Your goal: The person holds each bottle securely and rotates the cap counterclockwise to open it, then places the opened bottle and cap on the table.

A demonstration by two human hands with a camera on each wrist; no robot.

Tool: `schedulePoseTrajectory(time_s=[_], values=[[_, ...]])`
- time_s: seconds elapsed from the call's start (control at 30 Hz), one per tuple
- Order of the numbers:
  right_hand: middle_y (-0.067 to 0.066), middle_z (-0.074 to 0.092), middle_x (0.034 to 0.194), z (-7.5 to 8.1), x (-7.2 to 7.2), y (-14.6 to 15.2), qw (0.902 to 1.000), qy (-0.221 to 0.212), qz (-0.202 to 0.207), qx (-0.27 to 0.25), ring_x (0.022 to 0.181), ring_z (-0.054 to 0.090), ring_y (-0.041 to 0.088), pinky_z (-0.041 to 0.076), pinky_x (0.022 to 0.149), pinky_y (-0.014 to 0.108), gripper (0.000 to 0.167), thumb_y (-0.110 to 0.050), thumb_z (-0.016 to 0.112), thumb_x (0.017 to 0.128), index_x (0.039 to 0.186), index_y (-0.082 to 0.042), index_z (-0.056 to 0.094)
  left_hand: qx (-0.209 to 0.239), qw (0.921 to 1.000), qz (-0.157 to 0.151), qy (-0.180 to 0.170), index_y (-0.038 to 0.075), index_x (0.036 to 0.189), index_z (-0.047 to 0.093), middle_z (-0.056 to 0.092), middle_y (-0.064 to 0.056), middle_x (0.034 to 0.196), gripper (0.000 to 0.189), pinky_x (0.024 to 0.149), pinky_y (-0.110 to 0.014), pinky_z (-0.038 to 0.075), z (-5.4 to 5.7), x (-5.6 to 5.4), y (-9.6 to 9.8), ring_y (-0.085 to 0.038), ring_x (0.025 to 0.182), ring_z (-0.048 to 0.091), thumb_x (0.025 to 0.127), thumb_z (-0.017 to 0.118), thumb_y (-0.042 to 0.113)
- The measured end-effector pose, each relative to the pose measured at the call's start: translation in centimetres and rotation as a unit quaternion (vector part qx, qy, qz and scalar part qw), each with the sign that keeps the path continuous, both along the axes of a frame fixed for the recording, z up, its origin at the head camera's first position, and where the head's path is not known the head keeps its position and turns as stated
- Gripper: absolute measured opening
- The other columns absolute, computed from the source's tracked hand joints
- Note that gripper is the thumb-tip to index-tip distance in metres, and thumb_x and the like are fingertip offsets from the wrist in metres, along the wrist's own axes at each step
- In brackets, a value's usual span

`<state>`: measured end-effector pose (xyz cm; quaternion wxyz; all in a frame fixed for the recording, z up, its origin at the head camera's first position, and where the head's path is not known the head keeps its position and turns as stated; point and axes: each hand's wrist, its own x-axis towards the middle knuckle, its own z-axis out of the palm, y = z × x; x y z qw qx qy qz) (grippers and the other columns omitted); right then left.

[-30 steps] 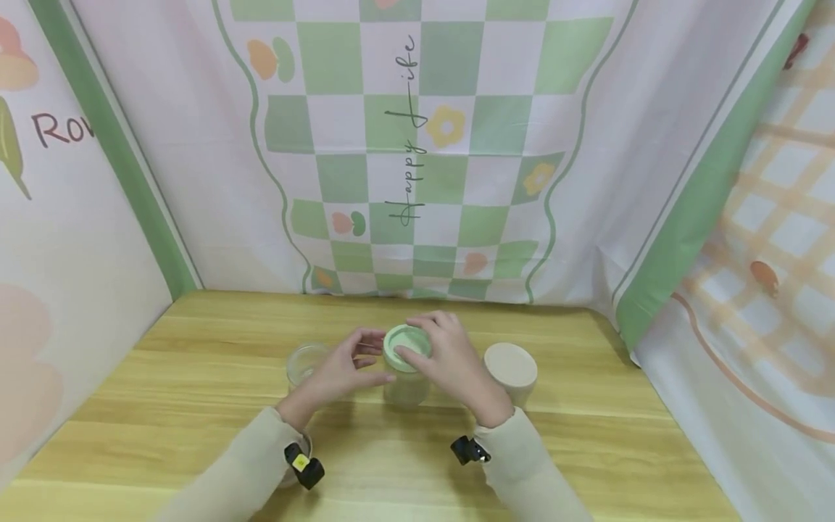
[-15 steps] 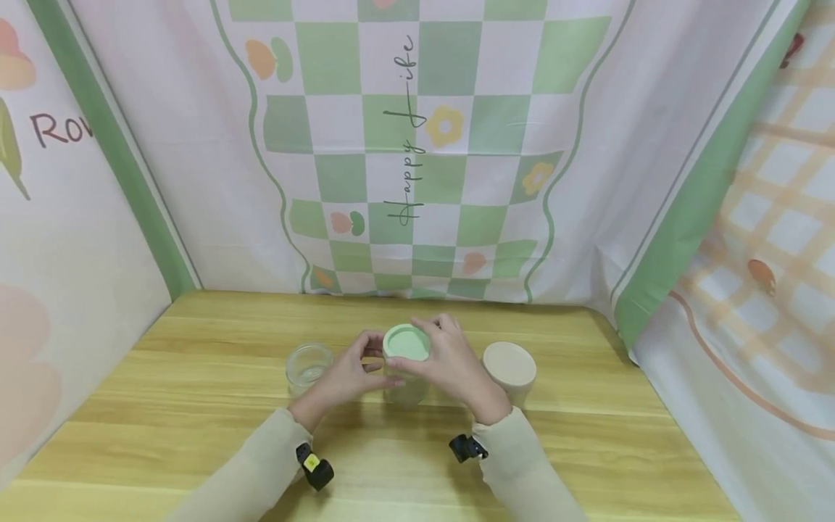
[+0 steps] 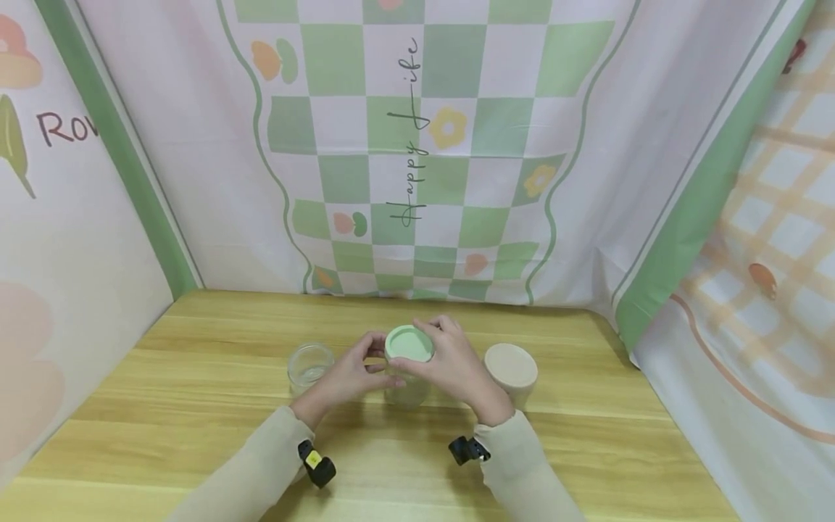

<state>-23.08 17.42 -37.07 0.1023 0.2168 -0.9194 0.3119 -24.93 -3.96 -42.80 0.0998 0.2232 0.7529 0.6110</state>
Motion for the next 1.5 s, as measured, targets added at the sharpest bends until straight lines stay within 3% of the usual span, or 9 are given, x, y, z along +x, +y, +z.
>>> schedulePoseTrajectory(time_s=[0.27, 0.57, 0.73, 0.9, 0.97, 1.17, 1.37, 1.5], values=[[0.014, 0.056, 0.128, 0.6, -0.3, 0.7, 0.9983, -0.033, 0.046, -0.011, 0.105, 0.057, 0.026, 0.056, 0.077, 0.036, 0.078, -0.045, 0.081, 0.084, 0.143, -0.002, 0.053, 0.006, 0.9998, -0.017, -0.004, 0.022, 0.136, 0.048, 0.054, 0.004, 0.13, 0.067, 0.108, -0.043, 0.043, 0.1, -0.1, -0.1, -0.018, 0.121, 0.05, 0.082, 0.086, 0.033], [0.015, 0.043, 0.152, 0.6, -1.6, 2.2, 0.9854, -0.091, 0.142, -0.028, 0.136, 0.04, 0.037, 0.045, 0.099, 0.055, 0.071, -0.024, 0.076, 0.089, 0.15, -0.005, 0.045, 0.008, 0.9998, -0.017, -0.005, 0.021, 0.137, 0.048, 0.054, 0.004, 0.13, 0.07, 0.107, -0.042, 0.044, 0.0, -0.1, -0.2, -0.017, 0.121, 0.051, 0.081, 0.086, 0.036], [0.015, 0.038, 0.156, 0.9, -1.7, 2.3, 0.9805, -0.114, 0.157, -0.029, 0.14, 0.034, 0.04, 0.039, 0.103, 0.064, 0.072, -0.023, 0.073, 0.089, 0.152, -0.006, 0.042, 0.009, 0.9998, -0.017, -0.007, 0.019, 0.137, 0.048, 0.054, 0.003, 0.13, 0.07, 0.107, -0.043, 0.044, -0.2, -0.2, -0.2, -0.018, 0.121, 0.05, 0.081, 0.086, 0.035], [0.017, 0.037, 0.156, 1.1, -1.6, 2.4, 0.9772, -0.121, 0.169, -0.042, 0.141, 0.033, 0.039, 0.033, 0.109, 0.064, 0.072, -0.024, 0.074, 0.091, 0.152, -0.004, 0.04, 0.004, 0.9998, -0.012, -0.012, 0.017, 0.138, 0.048, 0.053, 0.002, 0.131, 0.071, 0.108, -0.043, 0.044, -0.2, -0.3, -0.2, -0.019, 0.121, 0.05, 0.081, 0.086, 0.033], [0.016, 0.036, 0.157, 1.2, -1.4, 2.5, 0.9775, -0.125, 0.163, -0.048, 0.142, 0.033, 0.038, 0.033, 0.11, 0.063, 0.074, -0.027, 0.074, 0.092, 0.153, -0.005, 0.039, 0.001, 0.9998, -0.011, -0.014, 0.016, 0.138, 0.048, 0.053, 0.002, 0.131, 0.07, 0.109, -0.042, 0.044, -0.1, -0.3, -0.1, -0.019, 0.122, 0.05, 0.081, 0.086, 0.032], [0.014, 0.039, 0.154, 1.8, -0.3, 1.6, 0.9892, -0.111, 0.09, -0.033, 0.14, 0.037, 0.038, 0.036, 0.108, 0.064, 0.078, -0.047, 0.072, 0.091, 0.153, -0.011, 0.042, 0.001, 0.9998, -0.013, -0.013, 0.015, 0.138, 0.048, 0.052, 0.001, 0.131, 0.069, 0.109, -0.041, 0.043, 0.0, -0.2, -0.2, -0.02, 0.123, 0.049, 0.082, 0.086, 0.028], [0.016, 0.05, 0.141, 2.3, 0.6, 0.1, 0.9986, -0.046, 0.024, 0.001, 0.127, 0.048, 0.036, 0.046, 0.099, 0.059, 0.076, -0.051, 0.073, 0.089, 0.146, -0.006, 0.051, -0.001, 0.9998, -0.014, -0.011, 0.017, 0.137, 0.048, 0.053, 0.002, 0.131, 0.067, 0.108, -0.04, 0.044, 0.0, -0.3, -0.2, -0.02, 0.122, 0.049, 0.082, 0.086, 0.031], [0.014, 0.058, 0.128, 1.9, 0.8, -0.7, 0.9994, 0.009, -0.008, 0.031, 0.117, 0.052, 0.032, 0.053, 0.088, 0.049, 0.07, -0.05, 0.075, 0.088, 0.137, -0.002, 0.059, -0.001, 0.9998, -0.014, -0.013, 0.017, 0.136, 0.048, 0.052, 0.002, 0.131, 0.067, 0.108, -0.041, 0.044, 0.1, -0.2, -0.2, -0.02, 0.123, 0.048, 0.082, 0.085, 0.032]])
